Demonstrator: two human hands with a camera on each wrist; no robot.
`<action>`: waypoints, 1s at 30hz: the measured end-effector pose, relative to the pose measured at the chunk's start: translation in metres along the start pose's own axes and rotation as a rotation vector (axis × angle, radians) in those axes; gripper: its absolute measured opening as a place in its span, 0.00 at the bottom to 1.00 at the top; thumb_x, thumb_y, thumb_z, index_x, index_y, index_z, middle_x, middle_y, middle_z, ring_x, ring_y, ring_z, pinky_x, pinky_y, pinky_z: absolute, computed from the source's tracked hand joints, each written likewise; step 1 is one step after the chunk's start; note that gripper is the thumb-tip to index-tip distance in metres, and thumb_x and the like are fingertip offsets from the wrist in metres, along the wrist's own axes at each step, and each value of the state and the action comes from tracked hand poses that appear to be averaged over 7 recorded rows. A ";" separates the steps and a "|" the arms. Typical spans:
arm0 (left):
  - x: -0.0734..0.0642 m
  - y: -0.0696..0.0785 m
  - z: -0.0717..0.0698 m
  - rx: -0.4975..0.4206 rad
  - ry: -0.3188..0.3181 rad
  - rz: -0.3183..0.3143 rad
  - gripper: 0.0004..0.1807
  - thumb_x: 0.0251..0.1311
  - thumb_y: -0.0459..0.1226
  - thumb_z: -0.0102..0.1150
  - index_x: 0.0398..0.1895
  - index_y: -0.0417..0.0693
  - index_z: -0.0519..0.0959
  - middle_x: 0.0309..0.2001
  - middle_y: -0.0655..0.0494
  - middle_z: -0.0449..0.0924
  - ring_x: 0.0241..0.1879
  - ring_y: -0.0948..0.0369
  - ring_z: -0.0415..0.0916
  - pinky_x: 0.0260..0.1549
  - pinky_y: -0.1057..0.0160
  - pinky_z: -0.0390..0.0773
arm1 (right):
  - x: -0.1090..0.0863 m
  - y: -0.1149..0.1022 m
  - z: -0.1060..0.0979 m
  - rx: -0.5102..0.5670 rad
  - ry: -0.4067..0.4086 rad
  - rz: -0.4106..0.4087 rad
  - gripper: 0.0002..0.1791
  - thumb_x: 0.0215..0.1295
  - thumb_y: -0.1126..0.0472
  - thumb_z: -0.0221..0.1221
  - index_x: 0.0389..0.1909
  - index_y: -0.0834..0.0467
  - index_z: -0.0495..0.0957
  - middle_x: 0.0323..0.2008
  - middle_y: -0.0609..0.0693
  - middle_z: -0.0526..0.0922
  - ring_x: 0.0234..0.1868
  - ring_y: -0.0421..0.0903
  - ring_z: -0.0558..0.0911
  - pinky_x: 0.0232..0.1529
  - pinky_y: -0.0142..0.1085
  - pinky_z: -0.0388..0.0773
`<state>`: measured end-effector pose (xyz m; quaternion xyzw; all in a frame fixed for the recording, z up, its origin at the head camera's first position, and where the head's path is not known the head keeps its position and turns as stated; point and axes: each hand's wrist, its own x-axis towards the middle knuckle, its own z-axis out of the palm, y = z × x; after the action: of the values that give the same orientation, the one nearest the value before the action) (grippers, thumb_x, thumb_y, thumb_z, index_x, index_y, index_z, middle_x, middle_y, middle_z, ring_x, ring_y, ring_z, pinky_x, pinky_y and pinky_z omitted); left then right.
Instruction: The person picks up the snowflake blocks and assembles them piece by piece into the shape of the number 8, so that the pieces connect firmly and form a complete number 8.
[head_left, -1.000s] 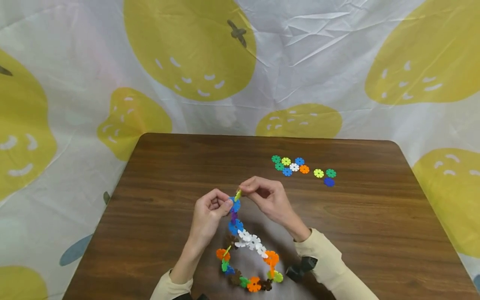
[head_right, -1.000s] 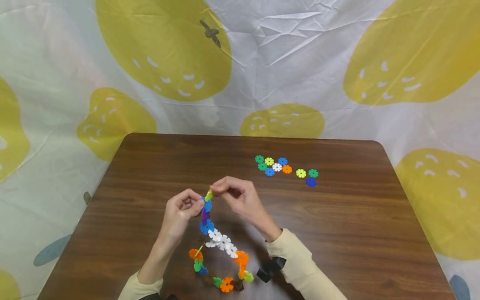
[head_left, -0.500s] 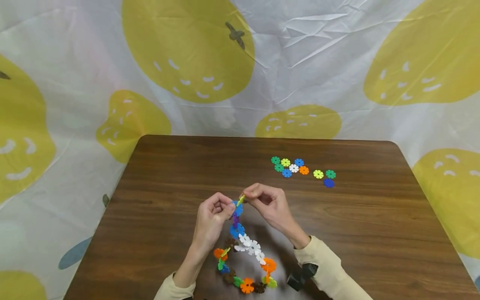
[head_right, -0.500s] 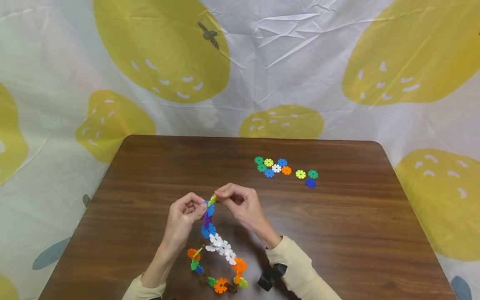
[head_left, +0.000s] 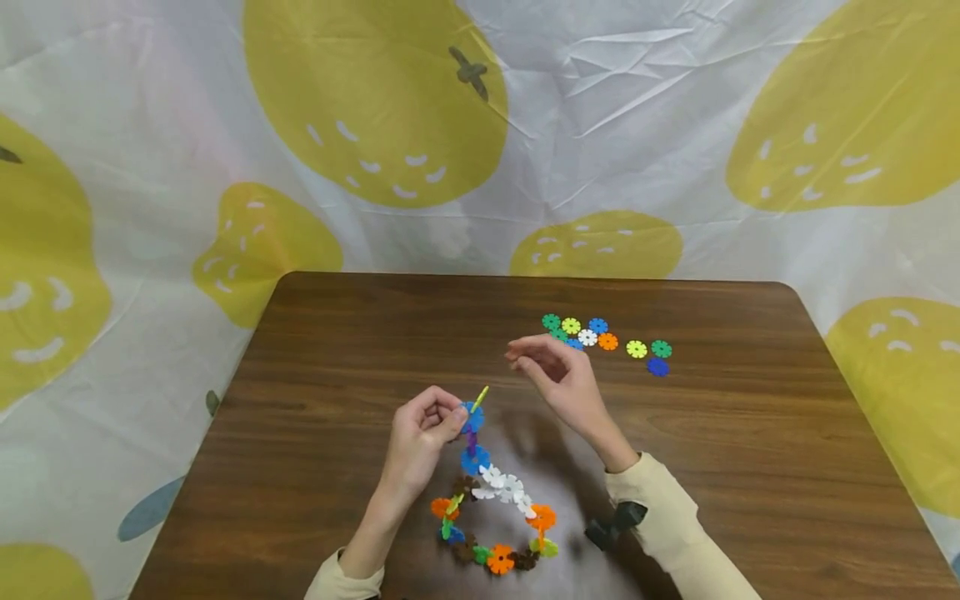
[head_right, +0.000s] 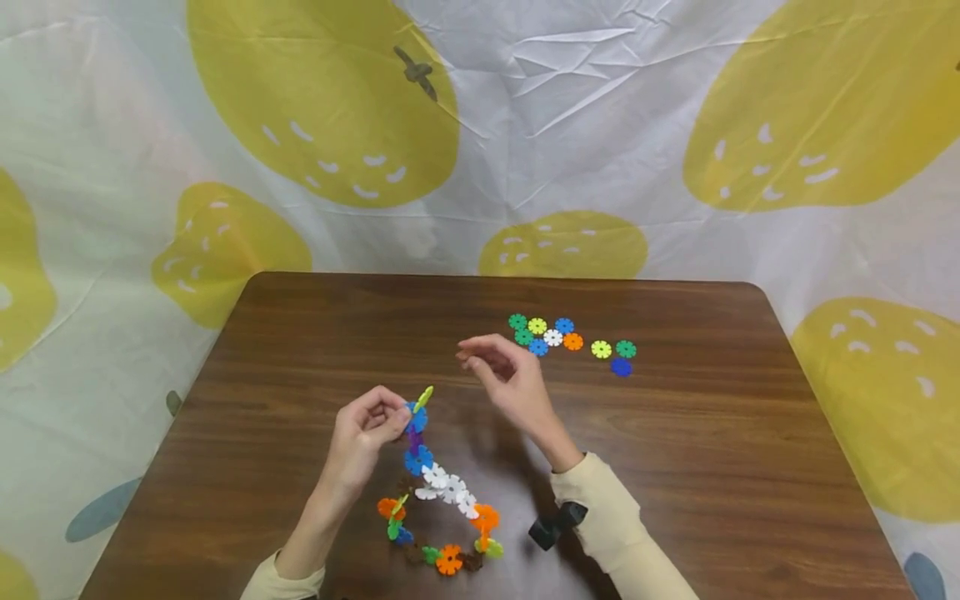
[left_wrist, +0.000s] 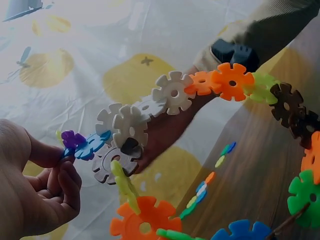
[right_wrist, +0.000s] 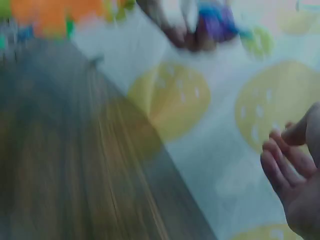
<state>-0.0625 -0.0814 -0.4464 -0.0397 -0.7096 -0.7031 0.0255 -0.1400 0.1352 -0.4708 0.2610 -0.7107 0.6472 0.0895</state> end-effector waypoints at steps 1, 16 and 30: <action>0.000 -0.001 -0.001 0.003 0.000 0.003 0.05 0.62 0.25 0.61 0.33 0.27 0.77 0.24 0.55 0.74 0.24 0.68 0.73 0.28 0.73 0.76 | 0.003 0.007 -0.006 -0.072 0.041 0.024 0.12 0.70 0.72 0.59 0.52 0.65 0.80 0.44 0.67 0.85 0.42 0.43 0.87 0.43 0.33 0.85; -0.002 -0.005 -0.011 0.048 -0.030 0.031 0.05 0.64 0.27 0.61 0.33 0.29 0.78 0.24 0.55 0.75 0.23 0.67 0.72 0.26 0.70 0.76 | 0.012 0.082 -0.064 -0.629 0.157 0.315 0.19 0.60 0.72 0.63 0.54 0.69 0.79 0.46 0.66 0.82 0.41 0.60 0.86 0.45 0.53 0.83; -0.001 -0.004 -0.011 0.077 -0.045 0.016 0.04 0.64 0.27 0.61 0.32 0.31 0.79 0.24 0.56 0.74 0.23 0.67 0.72 0.25 0.72 0.73 | 0.001 0.100 -0.057 -0.821 0.107 0.361 0.15 0.62 0.67 0.64 0.48 0.70 0.82 0.46 0.67 0.74 0.44 0.64 0.78 0.43 0.55 0.78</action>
<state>-0.0618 -0.0928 -0.4503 -0.0600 -0.7362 -0.6739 0.0165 -0.2018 0.1929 -0.5492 0.0419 -0.9370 0.3295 0.1082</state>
